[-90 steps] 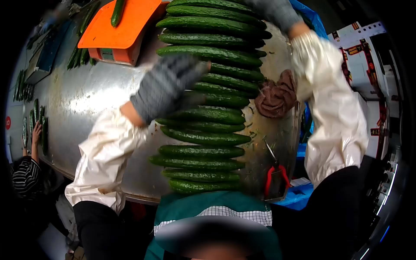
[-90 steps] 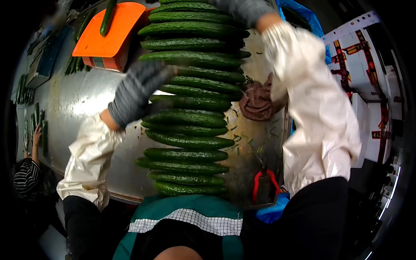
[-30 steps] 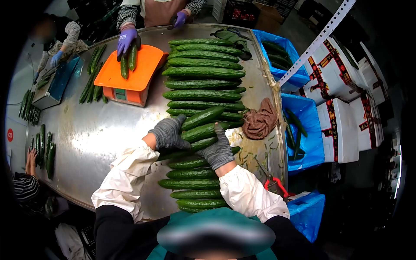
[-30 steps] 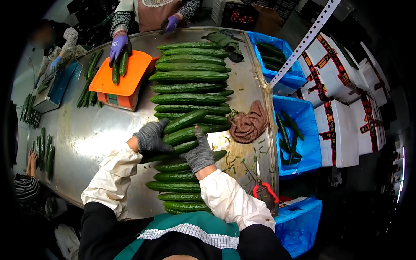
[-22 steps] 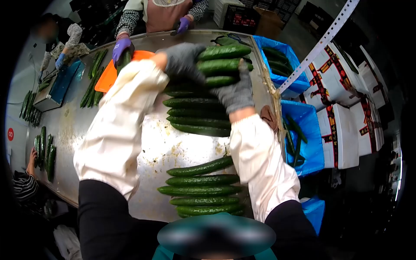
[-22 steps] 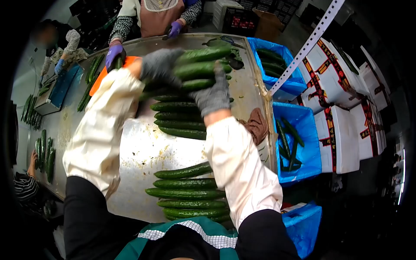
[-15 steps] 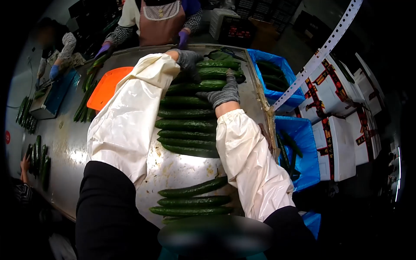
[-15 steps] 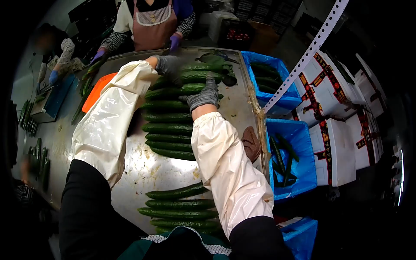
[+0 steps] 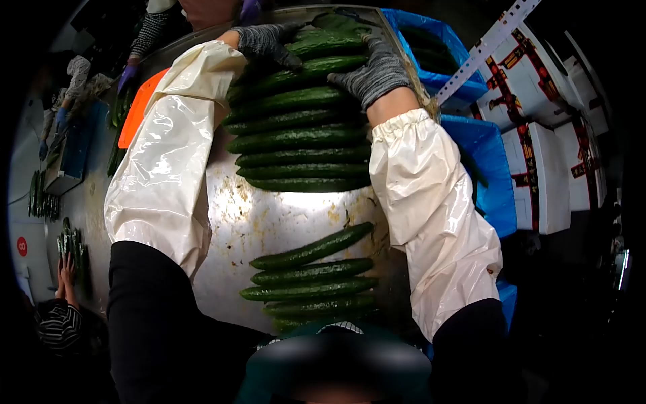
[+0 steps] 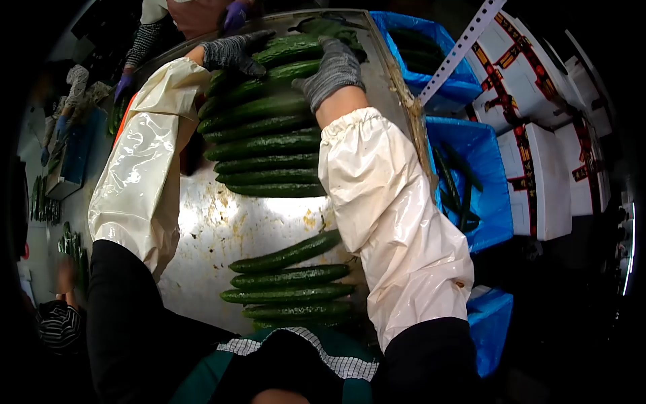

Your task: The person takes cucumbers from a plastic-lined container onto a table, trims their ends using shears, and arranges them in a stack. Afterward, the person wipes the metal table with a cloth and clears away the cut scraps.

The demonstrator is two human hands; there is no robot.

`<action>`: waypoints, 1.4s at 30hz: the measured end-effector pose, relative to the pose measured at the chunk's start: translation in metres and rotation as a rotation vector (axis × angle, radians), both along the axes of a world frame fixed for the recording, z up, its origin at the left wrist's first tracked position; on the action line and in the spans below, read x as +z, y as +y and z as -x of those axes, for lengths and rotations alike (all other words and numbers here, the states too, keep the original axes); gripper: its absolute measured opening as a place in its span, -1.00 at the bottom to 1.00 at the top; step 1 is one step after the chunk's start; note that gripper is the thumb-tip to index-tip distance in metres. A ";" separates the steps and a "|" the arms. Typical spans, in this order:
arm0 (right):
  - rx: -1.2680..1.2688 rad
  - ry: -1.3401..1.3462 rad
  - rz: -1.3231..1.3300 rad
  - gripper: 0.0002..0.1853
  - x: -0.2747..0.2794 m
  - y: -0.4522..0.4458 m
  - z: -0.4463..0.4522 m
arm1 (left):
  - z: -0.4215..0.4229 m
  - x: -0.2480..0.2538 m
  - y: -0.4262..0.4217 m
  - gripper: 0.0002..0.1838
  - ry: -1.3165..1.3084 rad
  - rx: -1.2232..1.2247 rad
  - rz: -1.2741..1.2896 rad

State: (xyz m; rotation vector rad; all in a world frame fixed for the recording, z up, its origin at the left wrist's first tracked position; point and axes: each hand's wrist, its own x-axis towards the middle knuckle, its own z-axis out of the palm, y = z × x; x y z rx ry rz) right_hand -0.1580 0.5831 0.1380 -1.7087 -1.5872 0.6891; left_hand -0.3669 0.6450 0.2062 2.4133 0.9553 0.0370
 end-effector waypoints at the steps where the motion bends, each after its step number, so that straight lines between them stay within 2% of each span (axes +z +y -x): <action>1: -0.006 -0.031 -0.027 -0.16 -0.001 0.000 -0.005 | 0.000 -0.001 -0.005 0.03 -0.016 0.007 -0.043; 2: -0.011 -0.064 -0.055 -0.10 -0.003 -0.002 -0.009 | -0.001 -0.001 -0.009 0.03 0.015 -0.005 -0.119; 3: -0.028 -0.221 -0.004 -0.15 0.020 -0.025 0.001 | 0.001 -0.015 0.000 0.02 0.024 0.016 -0.220; 5: -0.046 -0.544 0.099 -0.25 0.070 -0.073 0.021 | 0.006 -0.024 -0.002 0.02 -0.048 0.053 -0.223; 6: -0.046 -0.493 0.082 -0.35 0.075 -0.073 0.020 | 0.012 -0.029 0.003 -0.01 -0.141 -0.008 -0.180; 7: -0.055 -0.480 -0.137 -0.40 0.068 -0.084 0.015 | 0.017 -0.034 0.008 -0.02 -0.065 -0.018 -0.368; 8: -0.061 -0.485 -0.354 -0.44 0.060 -0.096 0.010 | 0.019 -0.038 0.008 -0.05 -0.064 0.012 -0.429; 9: -0.107 -0.540 -0.310 -0.49 0.056 -0.084 0.008 | 0.021 -0.041 0.007 -0.08 -0.063 0.043 -0.492; 10: -0.223 0.305 -0.136 -0.51 0.070 -0.093 0.017 | 0.010 0.001 -0.036 0.03 -0.112 0.079 -0.199; 11: -0.315 1.146 0.058 -0.54 0.091 -0.107 0.028 | 0.011 -0.002 -0.036 0.03 -0.112 0.080 -0.197; 12: -0.314 1.145 0.058 -0.54 0.103 -0.120 0.029 | 0.012 -0.008 -0.036 0.02 -0.089 0.065 -0.313; 13: -0.220 1.030 0.139 -0.55 0.112 -0.136 0.025 | 0.011 -0.007 -0.042 0.01 -0.065 0.049 -0.427; 15: 0.184 1.082 -0.028 -0.54 0.044 -0.117 -0.018 | 0.013 0.000 -0.059 -0.02 -0.334 0.085 -0.054; 16: 0.389 1.122 -0.100 -0.54 0.011 -0.109 -0.038 | 0.019 -0.018 -0.054 -0.06 -0.209 0.185 -0.601; 17: 0.083 0.802 -0.208 -0.58 0.048 -0.155 -0.010 | 0.016 -0.009 -0.083 -0.18 -0.331 0.203 -0.653; 18: 0.159 0.631 -0.309 -0.66 0.036 -0.179 -0.008 | 0.023 -0.018 -0.092 -0.17 -0.348 0.180 -0.784; 19: 0.163 0.483 -0.262 -0.70 0.021 -0.205 -0.011 | 0.028 -0.029 -0.100 -0.15 -0.365 0.152 -0.919; 20: 0.170 0.333 -0.219 -0.73 0.006 -0.231 -0.013 | 0.030 -0.037 -0.132 -0.17 -0.338 0.129 -0.758; 21: 0.110 0.209 -0.023 -0.72 -0.005 -0.261 -0.018 | 0.032 -0.045 -0.175 -0.20 -0.307 0.109 -0.595; 23: -0.035 -0.018 0.177 -0.68 -0.024 -0.313 -0.030 | 0.034 -0.067 -0.244 -0.10 -0.099 -0.058 -0.407; 25: -0.092 -0.077 0.242 -0.61 -0.049 -0.361 -0.043 | 0.035 -0.089 -0.296 0.04 -0.035 -0.082 -0.161; 26: -0.098 -0.074 0.255 -0.61 -0.056 -0.385 -0.042 | 0.034 -0.097 -0.312 0.07 0.043 -0.066 -0.124; 28: -0.076 0.095 0.352 -0.49 -0.061 -0.424 -0.038 | 0.033 -0.115 -0.336 0.16 0.115 -0.005 0.009; 29: -0.088 0.094 0.353 -0.49 -0.058 -0.434 -0.037 | 0.031 -0.122 -0.344 0.16 0.086 0.020 0.018; 31: 0.330 -0.409 0.116 -0.35 -0.048 -0.450 -0.029 | 0.024 -0.123 -0.350 0.15 0.101 0.094 0.105; 32: 0.392 -0.378 0.243 -0.28 -0.050 -0.458 -0.027 | 0.020 -0.126 -0.350 0.15 0.099 0.130 0.107; 34: 0.426 -0.445 0.279 -0.27 -0.050 -0.464 -0.021 | 0.015 -0.133 -0.349 0.13 0.050 0.204 0.111; 38: 0.493 -0.538 0.386 -0.23 -0.049 -0.462 -0.006 | 0.005 -0.132 -0.348 0.09 0.142 0.220 0.015; 40: 0.477 -0.566 0.434 -0.22 -0.044 -0.457 0.000 | 0.001 -0.129 -0.343 0.00 0.185 0.226 0.171; 42: 0.422 -0.589 0.467 -0.20 -0.044 -0.454 0.003 | -0.001 -0.128 -0.342 -0.06 0.229 0.202 0.164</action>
